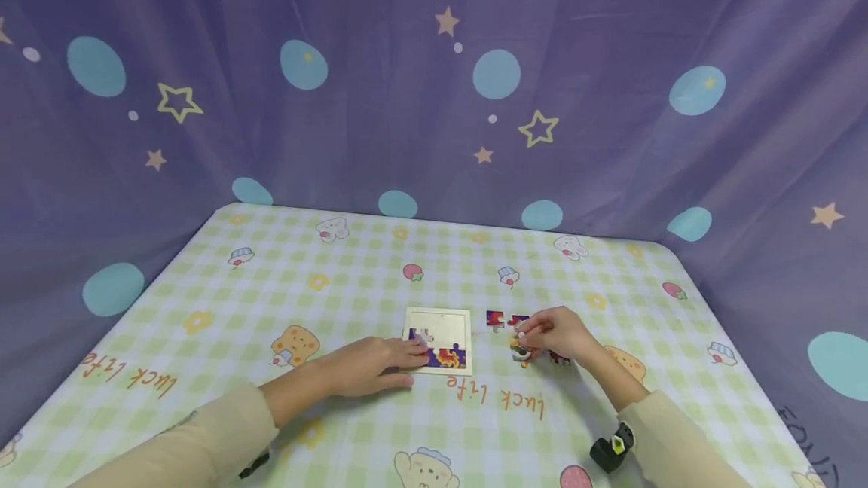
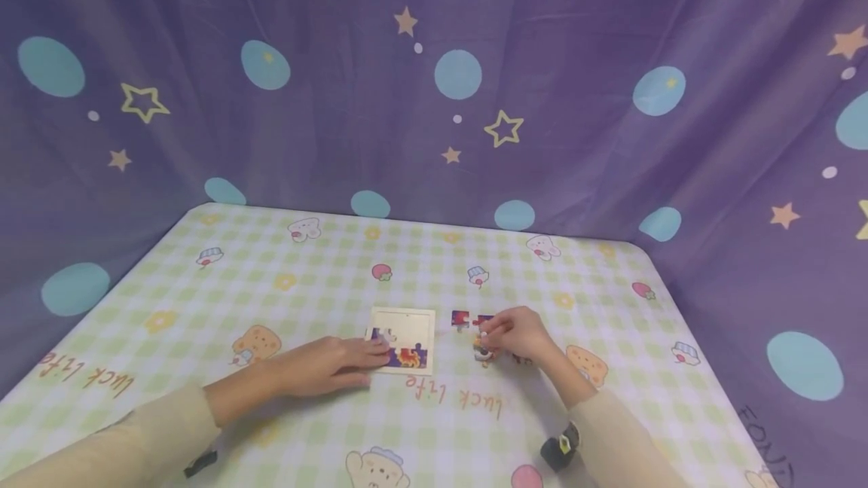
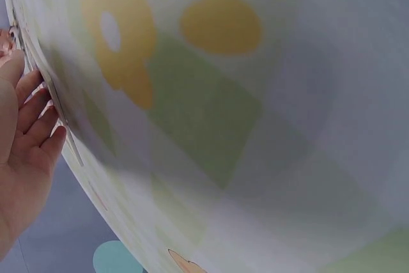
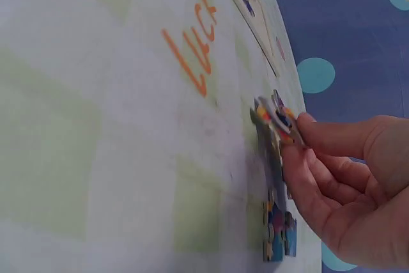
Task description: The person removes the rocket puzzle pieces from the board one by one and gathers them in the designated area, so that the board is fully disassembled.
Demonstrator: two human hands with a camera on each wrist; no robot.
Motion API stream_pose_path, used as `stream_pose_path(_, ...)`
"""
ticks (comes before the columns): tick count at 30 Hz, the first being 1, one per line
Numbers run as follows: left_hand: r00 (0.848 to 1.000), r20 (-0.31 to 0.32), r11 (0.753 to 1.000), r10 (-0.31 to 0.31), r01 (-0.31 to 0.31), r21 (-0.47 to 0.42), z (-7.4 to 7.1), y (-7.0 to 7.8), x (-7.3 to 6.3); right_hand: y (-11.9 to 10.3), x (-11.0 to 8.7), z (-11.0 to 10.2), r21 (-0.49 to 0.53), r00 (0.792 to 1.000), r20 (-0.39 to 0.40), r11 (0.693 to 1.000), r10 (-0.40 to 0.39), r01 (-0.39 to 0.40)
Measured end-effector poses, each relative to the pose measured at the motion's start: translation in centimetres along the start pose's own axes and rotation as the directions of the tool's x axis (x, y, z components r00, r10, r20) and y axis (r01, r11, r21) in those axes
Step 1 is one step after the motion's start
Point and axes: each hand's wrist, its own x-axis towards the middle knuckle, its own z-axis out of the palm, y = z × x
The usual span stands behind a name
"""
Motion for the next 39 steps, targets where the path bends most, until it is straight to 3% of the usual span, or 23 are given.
stream_pose_path(5, 1.000, 0.003, 1.000, 0.002, -0.002, 0.005, 0.02, -0.02, -0.07, 0.34, -0.62, -0.15, -0.157, 0.997, -0.052, 0.986, -0.063, 0.054)
stream_pose_path(9, 1.000, -0.001, 1.000, 0.004, -0.004, -0.004, 0.07, -0.03, -0.08, 0.55, -0.71, -0.07, -0.220, 0.991, -0.099, 0.973, -0.088, 0.064)
stream_pose_path(20, 1.000, -0.007, 1.000, 0.004, -0.004, -0.021, 0.06, 0.03, -0.22, 0.87, -0.23, 0.37, -0.283, 0.978, -0.147, 0.954, -0.147, 0.100)
stream_pose_path(39, 1.000, -0.016, 1.000, 0.012, -0.012, 0.007, 0.17, -0.27, -0.12, 0.15, -0.19, -0.18, -0.307, 0.970, -0.151, 0.942, -0.189, 0.136)
